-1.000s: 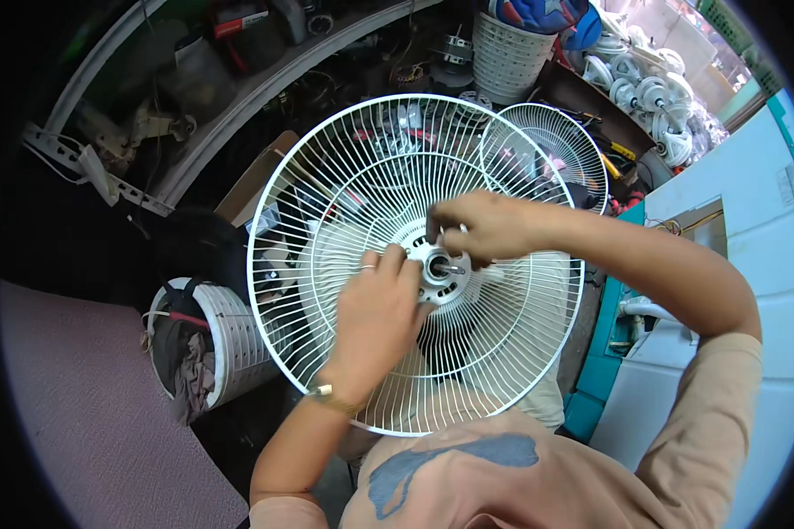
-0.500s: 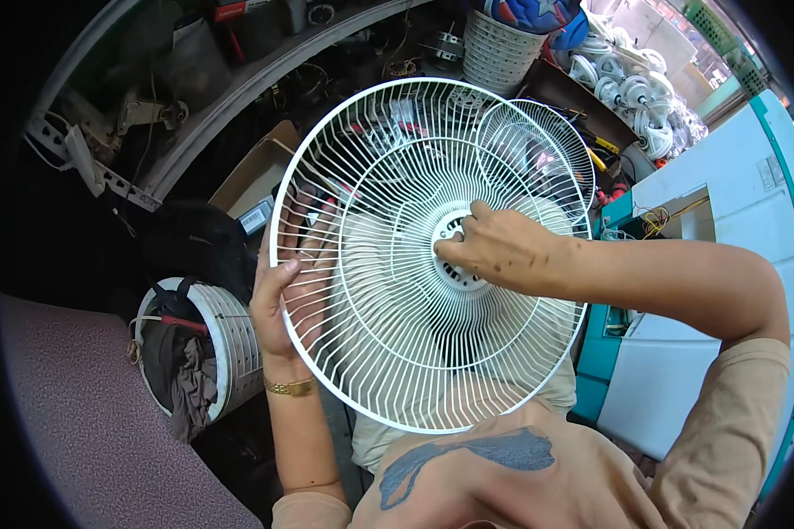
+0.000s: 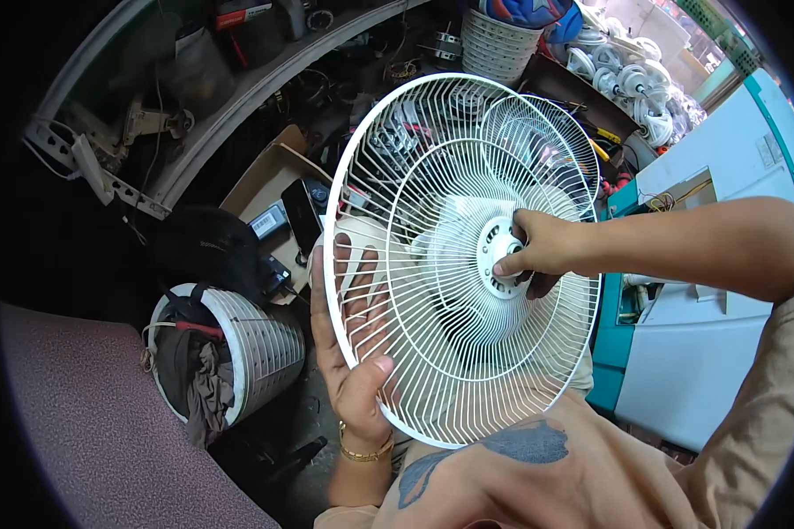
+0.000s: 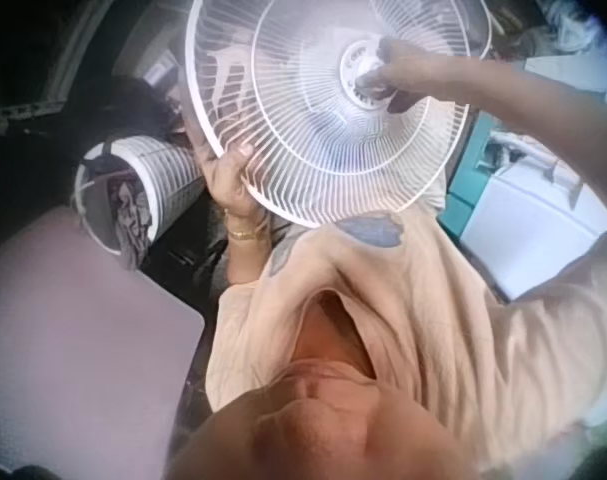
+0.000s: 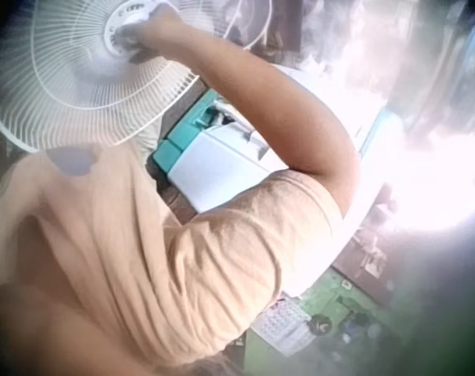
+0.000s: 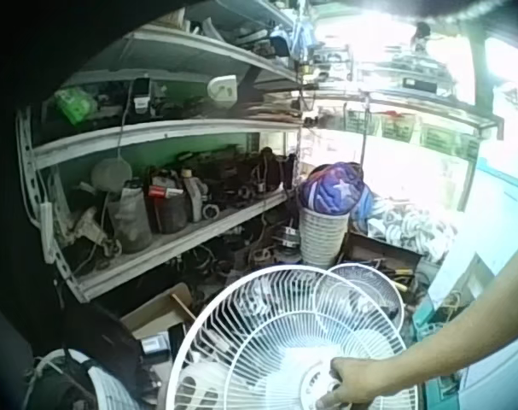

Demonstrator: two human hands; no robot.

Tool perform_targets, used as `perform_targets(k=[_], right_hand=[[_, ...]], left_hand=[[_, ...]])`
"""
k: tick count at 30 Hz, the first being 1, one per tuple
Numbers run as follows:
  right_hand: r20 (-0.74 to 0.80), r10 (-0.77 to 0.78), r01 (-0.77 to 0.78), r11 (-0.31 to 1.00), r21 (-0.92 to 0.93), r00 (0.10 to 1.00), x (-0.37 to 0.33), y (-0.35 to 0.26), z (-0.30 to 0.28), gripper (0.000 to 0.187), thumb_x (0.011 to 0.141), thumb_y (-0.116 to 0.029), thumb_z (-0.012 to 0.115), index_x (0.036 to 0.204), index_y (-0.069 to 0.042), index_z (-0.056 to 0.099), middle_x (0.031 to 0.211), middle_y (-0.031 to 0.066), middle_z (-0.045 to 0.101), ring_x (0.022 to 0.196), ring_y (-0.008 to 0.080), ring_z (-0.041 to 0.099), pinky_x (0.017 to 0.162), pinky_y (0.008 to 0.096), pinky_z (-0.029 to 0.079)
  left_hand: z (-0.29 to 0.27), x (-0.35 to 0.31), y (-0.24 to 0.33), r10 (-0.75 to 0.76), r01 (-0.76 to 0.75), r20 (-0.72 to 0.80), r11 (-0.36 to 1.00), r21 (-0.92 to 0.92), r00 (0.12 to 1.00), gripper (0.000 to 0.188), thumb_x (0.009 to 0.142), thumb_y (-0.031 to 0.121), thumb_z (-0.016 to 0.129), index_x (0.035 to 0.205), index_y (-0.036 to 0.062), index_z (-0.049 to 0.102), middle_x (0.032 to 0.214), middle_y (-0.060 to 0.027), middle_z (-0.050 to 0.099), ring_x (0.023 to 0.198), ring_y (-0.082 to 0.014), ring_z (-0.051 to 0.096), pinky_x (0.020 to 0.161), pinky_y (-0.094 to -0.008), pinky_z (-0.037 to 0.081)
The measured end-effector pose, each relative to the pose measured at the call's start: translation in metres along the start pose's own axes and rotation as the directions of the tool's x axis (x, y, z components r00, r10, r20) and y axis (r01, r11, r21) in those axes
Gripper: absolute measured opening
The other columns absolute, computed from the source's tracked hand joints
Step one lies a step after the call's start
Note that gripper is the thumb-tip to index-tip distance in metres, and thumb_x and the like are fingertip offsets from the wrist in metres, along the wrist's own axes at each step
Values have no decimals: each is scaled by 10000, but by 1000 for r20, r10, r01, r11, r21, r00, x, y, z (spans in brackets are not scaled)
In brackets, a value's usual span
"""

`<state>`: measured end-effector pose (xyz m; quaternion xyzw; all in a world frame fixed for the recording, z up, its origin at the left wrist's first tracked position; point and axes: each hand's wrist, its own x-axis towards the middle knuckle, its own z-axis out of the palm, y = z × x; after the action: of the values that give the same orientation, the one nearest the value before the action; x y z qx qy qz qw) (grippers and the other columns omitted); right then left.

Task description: The person disassembles an electric fan by removing the front grille, blades, and motor housing components using a power drill and hand tools.

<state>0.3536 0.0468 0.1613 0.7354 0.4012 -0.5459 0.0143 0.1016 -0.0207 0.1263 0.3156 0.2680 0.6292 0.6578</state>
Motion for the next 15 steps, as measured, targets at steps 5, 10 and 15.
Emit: perform_targets(k=[5,10,15], right_hand=[[216,-587,502,384,-775,781,3,9,5,521,810,-108,764,1245,-27,490,1081,197,654,1036,402,659,781,408,600],[328,-731,420,-63,-906,598,3,20,5,456,810,-135,746,1217,-102,543,1050,187,628,1031,351,644,740,392,607],[23,-105,107,983,-147,994,7,19,1,624,886,-330,761,1289,48,471,1013,241,674,825,322,733,603,370,651]], left_hand=[[-6,-1,-5,101,-99,55,994,-38,993,1009,687,58,559,1600,-4,136,1634,-238,227,1497,-404,284,1232,-519,261],[-17,7,-8,37,-36,28,998,-54,999,966,703,5,497,1594,-19,126,1622,-250,245,1495,-405,286,1237,-516,253],[-8,-5,-7,50,-48,45,998,-47,998,984,699,42,532,1593,-19,126,1631,-248,215,1501,-410,263,1234,-527,252]])
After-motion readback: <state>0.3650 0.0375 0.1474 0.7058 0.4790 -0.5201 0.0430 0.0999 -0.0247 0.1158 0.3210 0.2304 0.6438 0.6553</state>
